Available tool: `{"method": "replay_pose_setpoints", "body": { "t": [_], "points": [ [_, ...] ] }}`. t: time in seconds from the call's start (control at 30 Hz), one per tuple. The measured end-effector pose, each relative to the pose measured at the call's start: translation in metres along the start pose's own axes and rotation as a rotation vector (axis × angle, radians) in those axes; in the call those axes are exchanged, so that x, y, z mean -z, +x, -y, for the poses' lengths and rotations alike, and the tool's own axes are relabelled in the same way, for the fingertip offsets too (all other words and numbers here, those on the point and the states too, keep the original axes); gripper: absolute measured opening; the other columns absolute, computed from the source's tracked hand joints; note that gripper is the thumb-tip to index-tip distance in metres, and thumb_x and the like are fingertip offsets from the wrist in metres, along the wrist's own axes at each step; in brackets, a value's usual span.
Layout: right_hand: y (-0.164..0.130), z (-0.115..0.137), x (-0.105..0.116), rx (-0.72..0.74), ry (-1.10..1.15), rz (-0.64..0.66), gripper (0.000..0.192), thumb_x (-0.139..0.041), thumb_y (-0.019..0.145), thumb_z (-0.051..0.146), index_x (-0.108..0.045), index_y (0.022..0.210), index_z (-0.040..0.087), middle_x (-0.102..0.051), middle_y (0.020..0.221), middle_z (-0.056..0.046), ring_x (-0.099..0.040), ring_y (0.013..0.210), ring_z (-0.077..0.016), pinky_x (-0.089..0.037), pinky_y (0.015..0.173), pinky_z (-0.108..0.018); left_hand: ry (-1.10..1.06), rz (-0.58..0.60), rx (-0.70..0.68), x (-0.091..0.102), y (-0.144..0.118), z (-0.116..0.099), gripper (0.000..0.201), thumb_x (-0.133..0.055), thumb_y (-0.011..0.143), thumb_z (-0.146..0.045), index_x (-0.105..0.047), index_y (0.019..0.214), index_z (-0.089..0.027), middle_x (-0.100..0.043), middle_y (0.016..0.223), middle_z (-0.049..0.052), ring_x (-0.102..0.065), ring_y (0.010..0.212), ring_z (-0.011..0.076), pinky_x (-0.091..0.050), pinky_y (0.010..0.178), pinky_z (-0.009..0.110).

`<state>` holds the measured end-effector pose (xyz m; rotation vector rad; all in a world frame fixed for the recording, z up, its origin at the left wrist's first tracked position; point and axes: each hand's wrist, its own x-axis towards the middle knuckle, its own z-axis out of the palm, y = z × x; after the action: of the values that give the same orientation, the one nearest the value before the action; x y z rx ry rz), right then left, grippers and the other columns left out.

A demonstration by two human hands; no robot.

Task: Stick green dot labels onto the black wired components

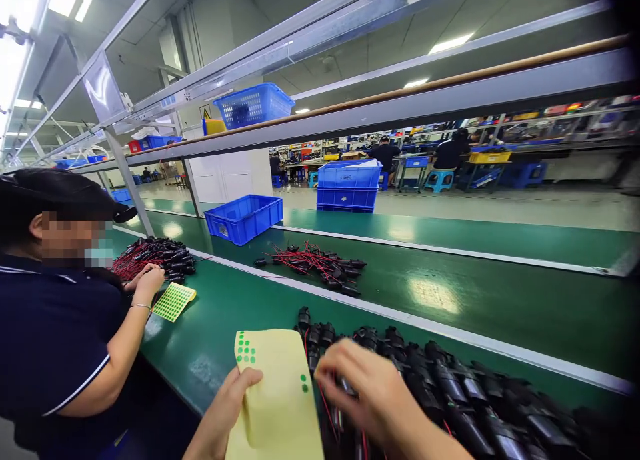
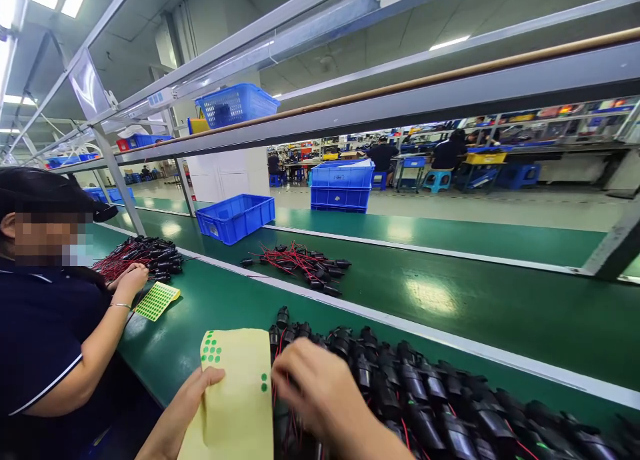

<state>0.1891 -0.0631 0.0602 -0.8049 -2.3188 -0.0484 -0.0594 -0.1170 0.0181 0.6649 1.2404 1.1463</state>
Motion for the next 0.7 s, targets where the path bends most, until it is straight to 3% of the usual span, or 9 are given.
{"method": "replay_pose_setpoints", "body": {
  "t": [0.07,0.2,0.27,0.33,0.43,0.53,0.6,0.7],
  "points": [
    [0.020,-0.047,-0.001,-0.202,-0.052,0.079,0.015,-0.056,0.104,0.027,-0.067,0.103,0.017,-0.071,0.099,-0.003,-0.069,0.087,-0.0159,-0.059,0.077,-0.033,0.118,-0.025,-0.066,0.016,0.023,0.002,0.043,-0.067,0.079,-0.044,-0.057,0.111,-0.018,-0.079,0.096,0.014,-0.077,0.083,0.0300,-0.059,0.077,0.041],
    [0.057,-0.152,-0.011,-0.528,-0.163,0.263,0.033,-0.066,0.100,0.034,-0.062,0.128,0.018,-0.066,0.127,-0.009,-0.069,0.105,-0.0230,-0.059,0.088,-0.044,0.307,-0.092,-0.203,0.045,0.064,0.005,0.054,-0.075,0.068,-0.050,-0.055,0.106,-0.019,-0.075,0.101,0.015,-0.073,0.095,0.0351,-0.056,0.087,0.048],
    [0.065,-0.189,-0.019,-0.607,-0.180,0.339,0.035,-0.066,0.099,0.035,-0.061,0.130,0.018,-0.065,0.129,-0.009,-0.068,0.107,-0.0238,-0.059,0.089,-0.045,0.419,-0.181,-0.285,0.056,0.076,0.007,0.059,-0.076,0.066,-0.052,-0.051,0.108,-0.019,-0.070,0.111,0.019,-0.068,0.105,0.0397,-0.051,0.098,0.056],
    [0.065,-0.209,-0.028,-0.633,-0.176,0.391,0.035,-0.066,0.099,0.034,-0.061,0.130,0.018,-0.066,0.128,-0.009,-0.069,0.106,-0.0234,-0.059,0.088,-0.045,0.503,-0.283,-0.385,0.064,0.084,0.010,0.064,-0.073,0.069,-0.053,-0.047,0.116,-0.018,-0.058,0.133,0.024,-0.055,0.127,0.0435,-0.038,0.112,0.062],
    [0.060,-0.218,-0.034,-0.599,-0.157,0.405,0.035,-0.066,0.099,0.034,-0.061,0.131,0.018,-0.065,0.130,-0.009,-0.069,0.107,-0.0237,-0.059,0.090,-0.045,0.707,-0.387,-0.592,0.067,0.089,0.016,0.053,-0.062,0.081,-0.050,-0.047,0.122,-0.020,-0.042,0.151,0.022,-0.036,0.145,0.0415,-0.027,0.120,0.064],
    [0.062,-0.212,-0.024,-0.534,-0.144,0.357,0.036,-0.066,0.099,0.034,-0.061,0.132,0.019,-0.064,0.133,-0.009,-0.067,0.111,-0.0250,-0.058,0.092,-0.047,0.918,-0.379,-0.757,0.056,0.085,0.015,0.033,-0.049,0.095,-0.040,-0.049,0.121,-0.021,-0.050,0.143,0.020,-0.047,0.137,0.0376,-0.040,0.111,0.065],
    [0.069,-0.201,-0.007,-0.496,-0.139,0.312,0.036,-0.066,0.099,0.034,-0.060,0.132,0.019,-0.064,0.132,-0.009,-0.068,0.109,-0.0243,-0.058,0.091,-0.046,0.982,-0.341,-0.858,0.037,0.074,0.007,0.026,-0.045,0.099,-0.034,-0.050,0.122,-0.022,-0.054,0.139,0.018,-0.052,0.132,0.0342,-0.046,0.107,0.062],
    [0.080,-0.167,0.030,-0.434,-0.130,0.238,0.037,-0.065,0.100,0.035,-0.059,0.133,0.019,-0.066,0.126,-0.008,-0.069,0.101,-0.0219,-0.060,0.086,-0.043,1.049,-0.293,-1.091,-0.006,0.047,-0.016,0.024,-0.045,0.101,-0.023,-0.050,0.124,-0.023,-0.059,0.135,0.016,-0.055,0.128,0.0302,-0.052,0.103,0.055]
  ]
}}
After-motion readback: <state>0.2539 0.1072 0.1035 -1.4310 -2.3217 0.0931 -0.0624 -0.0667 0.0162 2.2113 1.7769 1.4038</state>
